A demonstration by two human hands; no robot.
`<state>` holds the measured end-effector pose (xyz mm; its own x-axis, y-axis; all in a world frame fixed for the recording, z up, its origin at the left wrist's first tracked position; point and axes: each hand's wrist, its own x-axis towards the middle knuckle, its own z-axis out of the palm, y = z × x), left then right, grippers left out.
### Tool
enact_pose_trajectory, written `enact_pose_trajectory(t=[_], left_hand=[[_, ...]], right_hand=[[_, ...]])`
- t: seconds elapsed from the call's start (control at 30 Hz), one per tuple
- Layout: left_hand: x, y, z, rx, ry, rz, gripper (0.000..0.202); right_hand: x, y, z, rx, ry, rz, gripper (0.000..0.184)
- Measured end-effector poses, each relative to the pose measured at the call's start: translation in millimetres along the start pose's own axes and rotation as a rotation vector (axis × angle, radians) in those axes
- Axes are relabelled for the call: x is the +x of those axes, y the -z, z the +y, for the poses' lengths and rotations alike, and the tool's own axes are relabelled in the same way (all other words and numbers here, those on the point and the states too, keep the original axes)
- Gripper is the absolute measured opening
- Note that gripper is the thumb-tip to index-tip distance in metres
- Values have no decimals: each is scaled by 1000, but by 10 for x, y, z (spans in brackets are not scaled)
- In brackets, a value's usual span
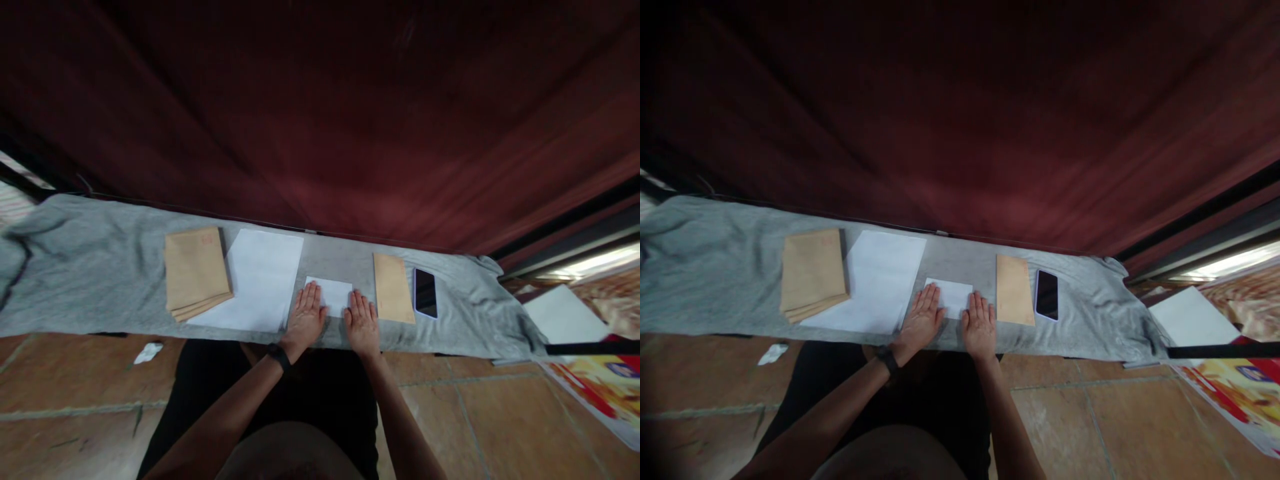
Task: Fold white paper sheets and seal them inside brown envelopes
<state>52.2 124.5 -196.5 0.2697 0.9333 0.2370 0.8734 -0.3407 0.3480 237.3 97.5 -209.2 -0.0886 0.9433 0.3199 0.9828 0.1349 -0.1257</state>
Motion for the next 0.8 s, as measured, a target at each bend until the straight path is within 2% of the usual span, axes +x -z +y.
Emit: enact_pose_trajectory(t=[0.27,0.4,0.5,0.6,0.7,0.8], left_hand=[[68,-5,-157,-307,383,-5,51],[148,-9,-288,-592,468,95,51],[145,6,-333,-715,510,113,60],[119,84,-276,-882,579,119,65],[128,245,-119,-1096,637,158,68],[166,437,54,-1295,615,161,68]], right_hand=[[-1,-1,-15,7,-4,9,53],[1,17,-20,27,-11,16,52],[-6,58,-27,65,-24,20,50],[-25,119,-83,145,24,20,50],[-31,190,-198,245,130,-10,57],[19,275,-309,364,76,-17,54]])
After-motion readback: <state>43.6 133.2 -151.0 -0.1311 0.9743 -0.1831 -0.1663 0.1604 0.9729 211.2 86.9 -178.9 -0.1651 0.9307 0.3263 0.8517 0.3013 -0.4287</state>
